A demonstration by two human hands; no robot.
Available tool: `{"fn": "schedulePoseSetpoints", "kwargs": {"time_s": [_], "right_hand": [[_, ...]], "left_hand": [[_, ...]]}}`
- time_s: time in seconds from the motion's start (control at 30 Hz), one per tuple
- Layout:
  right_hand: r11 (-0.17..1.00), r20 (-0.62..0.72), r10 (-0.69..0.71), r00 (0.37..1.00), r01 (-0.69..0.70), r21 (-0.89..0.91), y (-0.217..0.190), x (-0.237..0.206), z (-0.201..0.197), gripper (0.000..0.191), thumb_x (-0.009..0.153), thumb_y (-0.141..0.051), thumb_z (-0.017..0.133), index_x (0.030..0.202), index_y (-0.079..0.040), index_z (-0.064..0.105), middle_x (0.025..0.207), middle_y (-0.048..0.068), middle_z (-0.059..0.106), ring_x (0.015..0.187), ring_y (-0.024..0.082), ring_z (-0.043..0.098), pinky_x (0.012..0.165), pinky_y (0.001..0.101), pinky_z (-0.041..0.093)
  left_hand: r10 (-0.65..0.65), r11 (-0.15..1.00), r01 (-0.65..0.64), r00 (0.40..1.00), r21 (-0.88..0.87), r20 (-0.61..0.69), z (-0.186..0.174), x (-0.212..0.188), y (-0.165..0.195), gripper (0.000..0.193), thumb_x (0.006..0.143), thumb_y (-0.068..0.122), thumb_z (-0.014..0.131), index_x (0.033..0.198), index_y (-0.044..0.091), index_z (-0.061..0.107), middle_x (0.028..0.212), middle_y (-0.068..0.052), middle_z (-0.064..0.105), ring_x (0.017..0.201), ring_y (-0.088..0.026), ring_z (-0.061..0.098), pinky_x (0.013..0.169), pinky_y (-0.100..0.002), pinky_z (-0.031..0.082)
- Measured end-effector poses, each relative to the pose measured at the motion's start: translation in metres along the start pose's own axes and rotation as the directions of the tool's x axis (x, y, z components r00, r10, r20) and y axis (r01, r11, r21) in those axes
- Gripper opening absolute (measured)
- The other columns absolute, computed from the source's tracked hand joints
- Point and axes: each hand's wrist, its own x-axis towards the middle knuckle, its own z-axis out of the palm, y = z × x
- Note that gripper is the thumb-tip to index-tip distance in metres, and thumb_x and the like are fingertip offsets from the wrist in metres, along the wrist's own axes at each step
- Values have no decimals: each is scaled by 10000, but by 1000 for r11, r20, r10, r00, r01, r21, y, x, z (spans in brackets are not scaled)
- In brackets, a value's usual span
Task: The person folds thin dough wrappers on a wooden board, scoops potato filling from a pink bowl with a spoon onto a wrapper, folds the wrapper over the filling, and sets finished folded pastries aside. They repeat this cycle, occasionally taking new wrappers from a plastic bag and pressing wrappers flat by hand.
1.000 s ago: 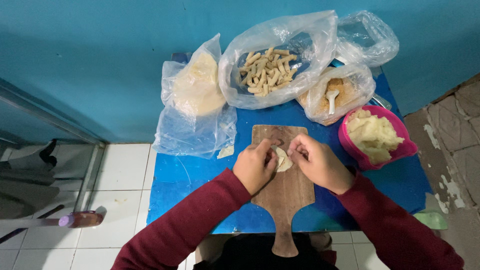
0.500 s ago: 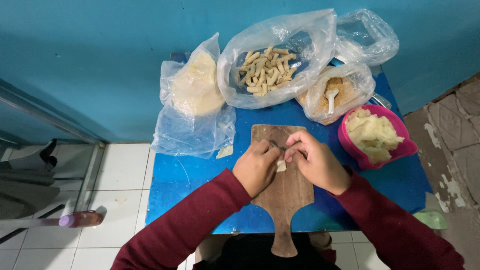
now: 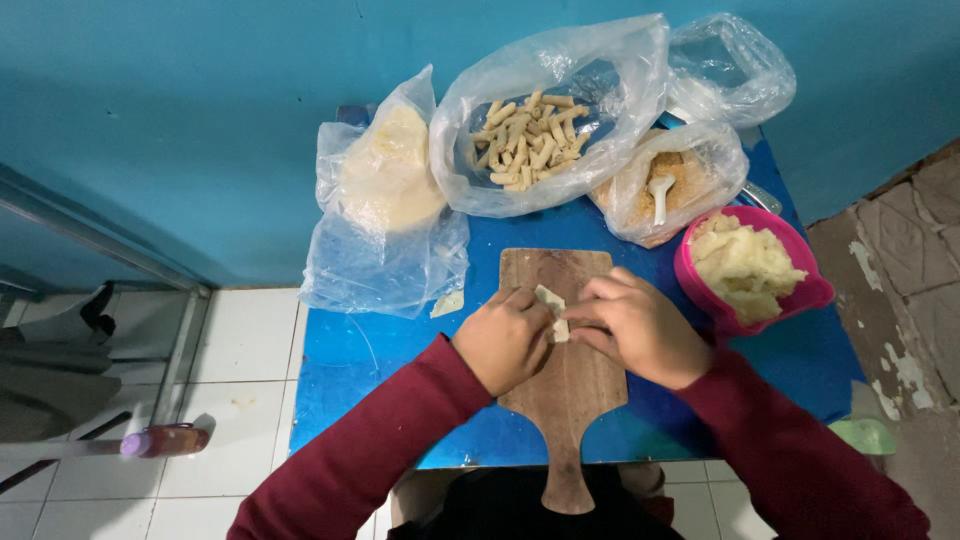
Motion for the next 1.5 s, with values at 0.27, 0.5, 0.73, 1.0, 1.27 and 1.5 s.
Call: {"fn": "schedulePoseSetpoints", "kwargs": {"time_s": [0.27, 0.5, 0.73, 1.0, 1.27, 1.5], "right_hand": [[985, -13, 137, 990, -136, 103, 16, 1, 21, 129, 839, -142, 753, 928, -58, 713, 853, 82, 676, 872, 283, 637, 756, 382, 517], [978, 9, 168, 986, -167, 127, 16, 0, 22, 180, 826, -197, 779, 881, -47, 697, 815, 91, 672, 790, 284, 651, 723, 382, 516], [947, -19, 312, 950, -309, 84, 5, 8, 27, 141, 806, -191, 778, 842, -75, 708, 783, 80, 646, 778, 282, 648, 685, 377, 510], [965, -69, 173, 983, -155, 209, 7, 13, 23, 187, 795, -74, 760, 927, -56, 629, 875, 75, 646, 857, 268, 647, 762, 376, 514], [935, -56, 241, 969, -217, 282, 3, 9, 26, 235, 805, -41, 751, 977, -38, 591, 946, 82, 655, 873, 233, 694, 751, 335, 529], [917, -58, 339, 939, -316, 245, 4, 9, 24, 276, 782, -150, 841, 923, -17, 644, 824, 89, 673, 697, 216, 641, 623, 330, 511]], "left_hand": [[96, 995, -94, 988, 23, -122, 3, 0, -2, 322, 849, 236, 718, 1072, 13, 654, 1100, -216, 648, 991, -411, 634, 857, -467, 533], [-31, 997, 20, 986, -70, -166, 17, 5, -6, 167, 919, 165, 652, 1017, 30, 663, 974, -188, 697, 868, -401, 666, 767, -475, 542], [-251, 953, 232, 965, -194, -74, 18, 15, -15, 201, 880, 260, 722, 934, 72, 676, 789, -150, 718, 746, -368, 696, 685, -472, 558], [-166, 957, 115, 970, -265, -178, 19, 16, -25, 76, 862, 130, 728, 879, 79, 675, 832, -155, 711, 774, -374, 699, 672, -465, 552], [-150, 958, 86, 963, -274, -224, 16, 8, -19, 250, 770, 135, 821, 884, 26, 627, 896, -185, 658, 824, -396, 650, 690, -469, 526], [-115, 958, 48, 968, -284, -225, 13, 8, -17, 205, 783, 101, 802, 881, 40, 634, 895, -160, 678, 857, -381, 663, 724, -454, 537]]}}
